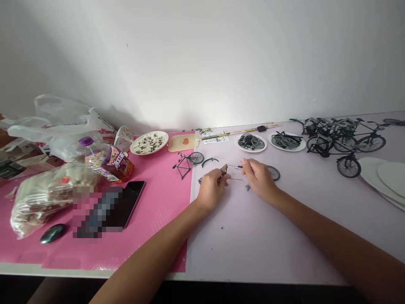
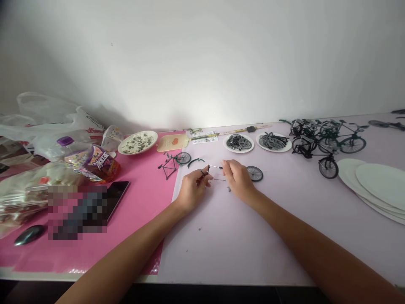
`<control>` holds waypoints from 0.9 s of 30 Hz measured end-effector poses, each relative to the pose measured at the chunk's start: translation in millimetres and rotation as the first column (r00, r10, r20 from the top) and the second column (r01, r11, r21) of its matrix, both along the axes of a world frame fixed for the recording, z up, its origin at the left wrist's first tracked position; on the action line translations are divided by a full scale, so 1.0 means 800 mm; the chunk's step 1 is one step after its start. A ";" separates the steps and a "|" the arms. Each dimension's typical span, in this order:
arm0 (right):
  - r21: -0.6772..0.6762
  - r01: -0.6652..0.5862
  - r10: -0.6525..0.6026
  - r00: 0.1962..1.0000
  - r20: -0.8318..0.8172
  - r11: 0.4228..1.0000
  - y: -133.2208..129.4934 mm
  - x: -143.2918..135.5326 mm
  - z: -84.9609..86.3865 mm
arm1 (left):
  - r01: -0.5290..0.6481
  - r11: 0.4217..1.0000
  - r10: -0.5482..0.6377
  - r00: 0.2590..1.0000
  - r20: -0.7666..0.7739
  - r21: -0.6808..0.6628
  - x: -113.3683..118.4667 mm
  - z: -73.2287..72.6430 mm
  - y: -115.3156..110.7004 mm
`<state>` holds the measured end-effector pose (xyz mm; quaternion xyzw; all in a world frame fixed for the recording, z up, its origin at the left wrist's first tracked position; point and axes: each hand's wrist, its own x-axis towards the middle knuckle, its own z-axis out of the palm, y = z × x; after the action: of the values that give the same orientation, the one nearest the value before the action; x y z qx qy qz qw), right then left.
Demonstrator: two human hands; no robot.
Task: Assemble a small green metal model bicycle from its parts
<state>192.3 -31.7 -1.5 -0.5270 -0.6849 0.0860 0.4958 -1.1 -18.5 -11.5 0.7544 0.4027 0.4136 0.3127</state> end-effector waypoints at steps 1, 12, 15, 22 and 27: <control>-0.006 -0.013 0.013 1.000 0.007 1.000 -0.001 -0.001 0.000 | 0.003 1.000 -0.003 1.000 0.004 -0.003 0.000 0.000 0.000; -0.117 -0.130 0.122 0.990 -0.070 0.985 0.000 -0.004 -0.015 | -0.019 0.997 0.024 0.998 0.063 -0.073 -0.002 0.007 0.001; -0.133 -0.109 0.102 0.993 -0.054 0.985 -0.001 -0.004 -0.008 | 0.003 0.997 0.002 0.997 0.074 -0.073 -0.004 0.008 0.000; -0.185 -0.110 0.098 0.993 -0.071 0.977 -0.006 -0.005 -0.002 | 0.046 0.998 -0.043 0.997 0.063 -0.043 -0.001 0.006 -0.002; -0.136 -0.070 0.055 0.992 -0.109 0.988 -0.003 -0.003 -0.007 | 0.014 0.989 0.008 0.990 0.141 -0.149 0.006 0.009 -0.007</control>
<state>190.2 -34.2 -7.1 -0.5335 -0.6663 0.1771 0.4900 3.9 -24.0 -4.2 0.6980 0.4083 0.4342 0.3969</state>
